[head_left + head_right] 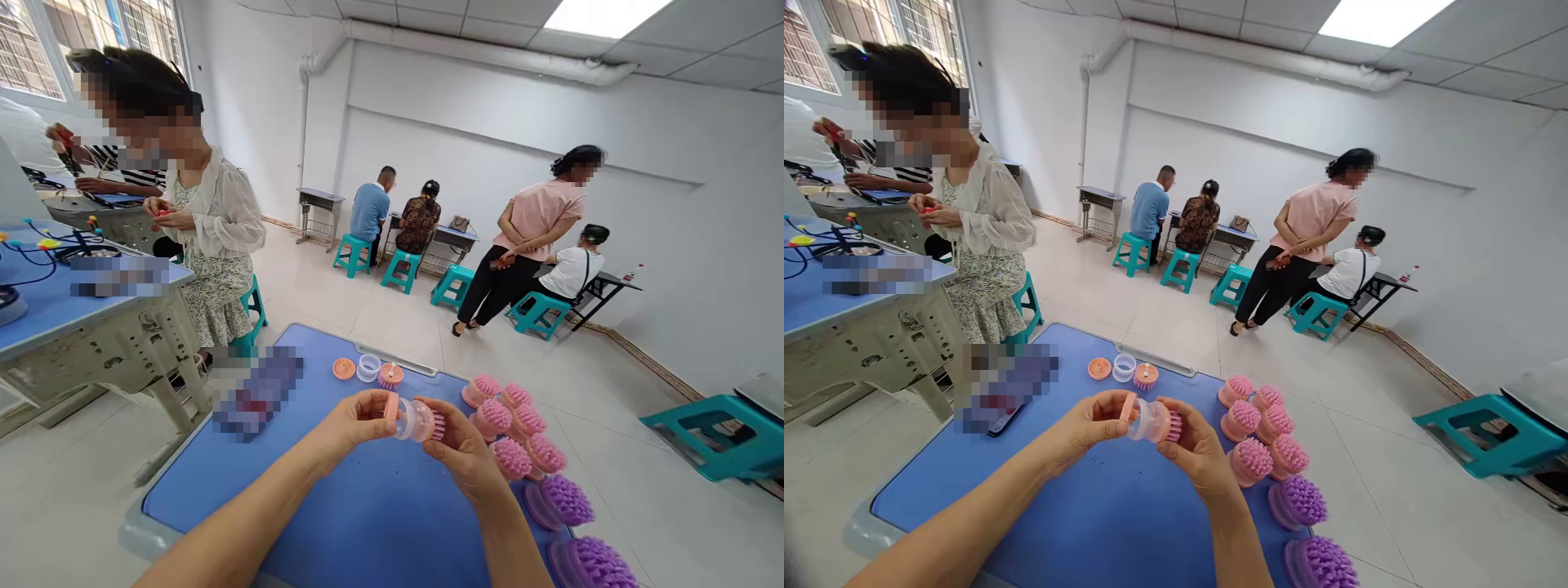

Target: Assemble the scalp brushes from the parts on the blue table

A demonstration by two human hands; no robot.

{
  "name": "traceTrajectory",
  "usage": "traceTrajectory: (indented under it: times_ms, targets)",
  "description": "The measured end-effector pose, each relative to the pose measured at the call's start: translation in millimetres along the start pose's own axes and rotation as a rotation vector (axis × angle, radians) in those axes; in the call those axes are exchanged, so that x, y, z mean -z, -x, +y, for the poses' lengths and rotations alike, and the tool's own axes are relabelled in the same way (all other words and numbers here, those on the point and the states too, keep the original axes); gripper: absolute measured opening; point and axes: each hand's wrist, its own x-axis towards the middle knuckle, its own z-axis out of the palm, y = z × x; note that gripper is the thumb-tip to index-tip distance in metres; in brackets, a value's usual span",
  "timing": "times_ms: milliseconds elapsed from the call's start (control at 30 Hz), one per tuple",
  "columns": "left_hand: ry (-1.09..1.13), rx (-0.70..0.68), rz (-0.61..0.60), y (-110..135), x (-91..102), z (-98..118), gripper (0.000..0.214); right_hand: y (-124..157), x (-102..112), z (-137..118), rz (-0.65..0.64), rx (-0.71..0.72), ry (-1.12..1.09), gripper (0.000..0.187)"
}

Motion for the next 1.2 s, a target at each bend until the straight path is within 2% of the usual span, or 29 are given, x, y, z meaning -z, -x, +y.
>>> traceTrajectory:
  times_ms: [500, 900, 1200]
  targets:
    - [0.018, 0.006, -0.018, -0.9, 1.8, -1.0, 0.030, -0.4, -1.1, -0.3, -0.023, 0.008, -0.025, 0.044]
    - [-0.095, -0.007, -0.027, -0.9, 1.7, 0.7, 0.040, -1.5, -3.6, -2.7, -0.056, 0.032, -0.036, 0.046]
    - [-0.093, 0.007, 0.018, -3.6, 1.5, -2.4, 0.043, -2.9, -4.9, -3.1, -0.056, 0.037, -0.047, 0.047]
